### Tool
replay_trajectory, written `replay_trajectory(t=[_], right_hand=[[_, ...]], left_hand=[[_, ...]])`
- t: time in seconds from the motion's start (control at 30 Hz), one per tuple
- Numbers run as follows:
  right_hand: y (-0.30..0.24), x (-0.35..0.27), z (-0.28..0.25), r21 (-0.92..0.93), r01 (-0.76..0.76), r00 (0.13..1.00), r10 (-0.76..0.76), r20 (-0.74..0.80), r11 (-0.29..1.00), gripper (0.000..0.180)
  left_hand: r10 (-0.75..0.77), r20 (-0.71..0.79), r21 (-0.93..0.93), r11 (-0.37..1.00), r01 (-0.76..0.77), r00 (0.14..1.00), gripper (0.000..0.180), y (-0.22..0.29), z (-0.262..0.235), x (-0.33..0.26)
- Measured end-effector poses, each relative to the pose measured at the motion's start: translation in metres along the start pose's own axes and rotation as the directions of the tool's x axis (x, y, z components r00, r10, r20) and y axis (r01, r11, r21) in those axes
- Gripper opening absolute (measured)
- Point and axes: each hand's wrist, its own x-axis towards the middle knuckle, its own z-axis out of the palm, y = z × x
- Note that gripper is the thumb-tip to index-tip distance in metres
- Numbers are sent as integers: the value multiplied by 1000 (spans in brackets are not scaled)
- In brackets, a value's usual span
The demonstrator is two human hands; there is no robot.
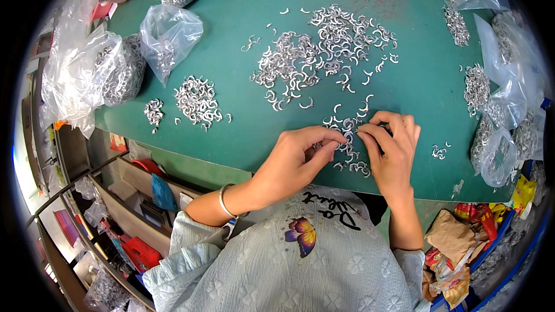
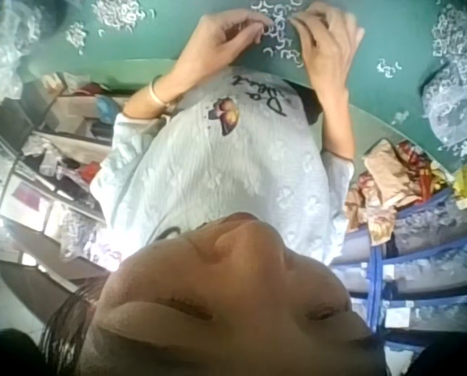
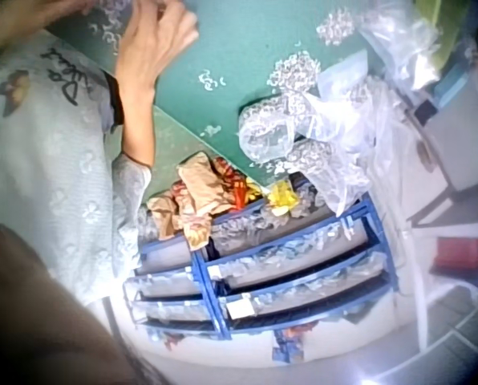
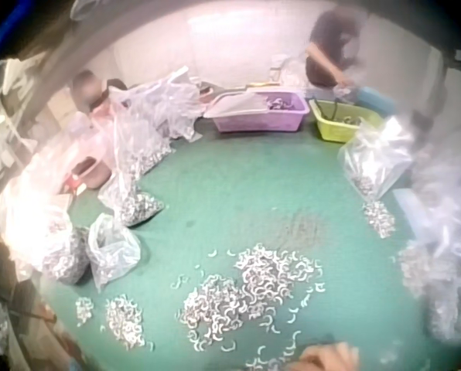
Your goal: The person sorts small crescent-shaped metal parts on a green workspace, picking them up individually and then gathering them into a pile and placing them into a plastic bag.
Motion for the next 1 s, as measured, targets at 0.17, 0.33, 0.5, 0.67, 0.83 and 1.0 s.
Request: replay_trajectory(t=[0.17,0.33,0.5,0.67,0.83,1.0], right_hand=[[-1,-3,-12,288,-156,987,160,9,945,16],[-5,-9,-28,664,-338,930,346,127,667,13],[-1,-12,-35,879,-408,870,397,293,247,7],[2,-4,-41,896,-443,843,324,429,-35,15],[12,39,-41,787,-573,712,336,617,-229,15],[26,215,-48,937,-343,839,426,339,-70,16]], left_hand=[[-45,-3,-72,996,45,999,14,0,0,0],[-142,120,-39,988,147,983,19,7,-2,3],[-162,150,-56,984,172,975,19,11,-3,4],[-83,145,-133,986,102,986,19,0,-4,0],[-102,153,-158,979,126,983,20,-2,-14,0],[-50,114,-191,979,72,992,21,-2,-22,1]])
